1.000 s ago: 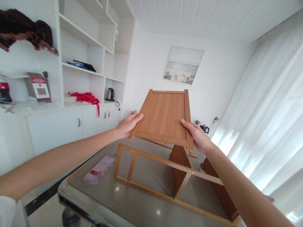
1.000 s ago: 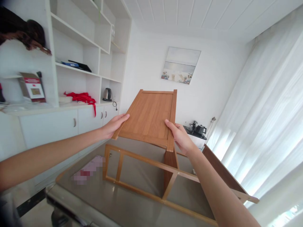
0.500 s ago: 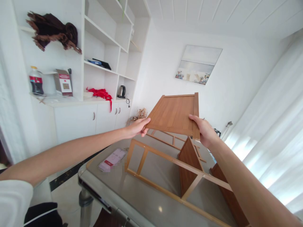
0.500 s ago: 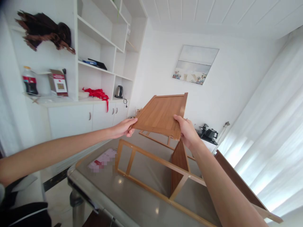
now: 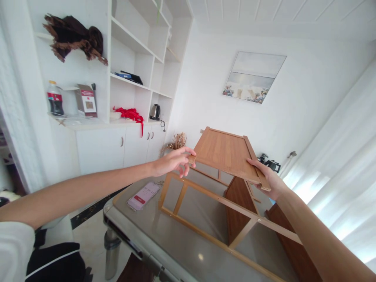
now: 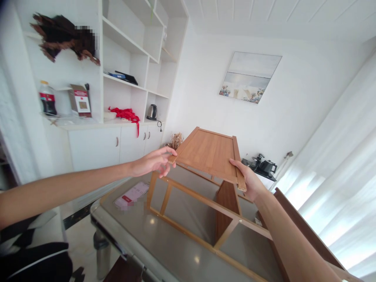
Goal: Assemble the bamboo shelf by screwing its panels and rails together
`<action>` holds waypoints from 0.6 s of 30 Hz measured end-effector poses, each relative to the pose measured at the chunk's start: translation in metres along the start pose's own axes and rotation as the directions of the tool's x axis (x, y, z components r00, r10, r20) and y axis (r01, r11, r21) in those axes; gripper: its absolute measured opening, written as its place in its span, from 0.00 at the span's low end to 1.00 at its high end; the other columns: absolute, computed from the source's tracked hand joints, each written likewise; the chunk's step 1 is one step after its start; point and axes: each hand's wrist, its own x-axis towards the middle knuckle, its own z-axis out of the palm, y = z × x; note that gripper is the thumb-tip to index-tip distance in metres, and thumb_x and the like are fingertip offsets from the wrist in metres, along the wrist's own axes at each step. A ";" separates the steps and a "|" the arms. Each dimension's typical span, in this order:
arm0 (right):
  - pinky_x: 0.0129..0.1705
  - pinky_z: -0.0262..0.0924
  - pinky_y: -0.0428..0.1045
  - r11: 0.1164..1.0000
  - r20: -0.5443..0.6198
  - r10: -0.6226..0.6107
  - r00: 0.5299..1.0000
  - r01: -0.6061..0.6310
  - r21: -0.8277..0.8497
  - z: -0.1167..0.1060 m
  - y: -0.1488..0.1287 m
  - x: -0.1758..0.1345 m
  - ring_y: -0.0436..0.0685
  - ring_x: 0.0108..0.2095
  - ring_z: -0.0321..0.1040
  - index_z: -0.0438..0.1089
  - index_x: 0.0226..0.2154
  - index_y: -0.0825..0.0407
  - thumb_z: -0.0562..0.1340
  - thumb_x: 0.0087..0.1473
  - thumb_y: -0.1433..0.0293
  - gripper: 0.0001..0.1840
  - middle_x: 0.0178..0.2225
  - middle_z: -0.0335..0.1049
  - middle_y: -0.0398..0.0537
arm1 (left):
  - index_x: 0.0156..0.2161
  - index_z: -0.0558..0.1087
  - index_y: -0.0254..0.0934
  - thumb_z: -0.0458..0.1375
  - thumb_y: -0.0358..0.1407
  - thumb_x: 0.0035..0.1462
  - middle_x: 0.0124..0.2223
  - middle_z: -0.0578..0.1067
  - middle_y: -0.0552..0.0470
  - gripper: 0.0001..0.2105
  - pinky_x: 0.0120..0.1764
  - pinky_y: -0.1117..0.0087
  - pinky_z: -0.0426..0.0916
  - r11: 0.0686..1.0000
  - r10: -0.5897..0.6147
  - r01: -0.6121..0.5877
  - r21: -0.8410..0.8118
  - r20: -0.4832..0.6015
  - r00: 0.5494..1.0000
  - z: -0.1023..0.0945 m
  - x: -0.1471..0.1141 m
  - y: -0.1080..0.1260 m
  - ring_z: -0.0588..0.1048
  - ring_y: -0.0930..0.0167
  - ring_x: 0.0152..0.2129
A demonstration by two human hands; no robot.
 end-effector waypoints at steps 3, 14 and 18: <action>0.12 0.54 0.38 0.999 0.026 0.028 0.999 -0.029 0.022 -0.003 0.005 0.000 0.45 0.15 0.62 0.69 0.30 0.53 0.67 0.57 0.66 0.09 0.18 0.67 0.38 | 0.50 0.62 0.39 0.58 0.35 0.61 0.37 0.73 0.52 0.14 0.27 0.71 0.68 0.998 0.034 -0.034 0.051 0.001 0.999 0.002 0.003 -0.005 0.72 0.76 0.24; 0.28 0.69 0.48 0.994 0.067 -0.082 0.994 0.086 -0.066 -0.005 0.014 0.004 0.54 0.25 0.73 0.73 0.38 0.54 0.65 0.58 0.62 0.11 0.30 0.78 0.49 | 0.69 0.40 0.42 0.63 0.40 0.60 0.51 0.78 0.38 0.42 0.45 0.61 0.69 0.996 -0.068 0.060 0.060 0.146 0.987 -0.023 0.021 -0.001 0.78 0.62 0.47; 0.35 0.69 0.48 0.904 0.121 -0.368 0.922 0.385 -0.186 -0.002 0.017 0.017 0.56 0.34 0.75 0.74 0.33 0.52 0.65 0.56 0.53 0.18 0.33 0.78 0.49 | 0.64 0.60 0.38 0.64 0.47 0.58 0.52 0.77 0.41 0.33 0.47 0.60 0.69 0.989 -0.068 0.079 0.121 -0.097 0.993 -0.039 0.045 0.006 0.78 0.62 0.46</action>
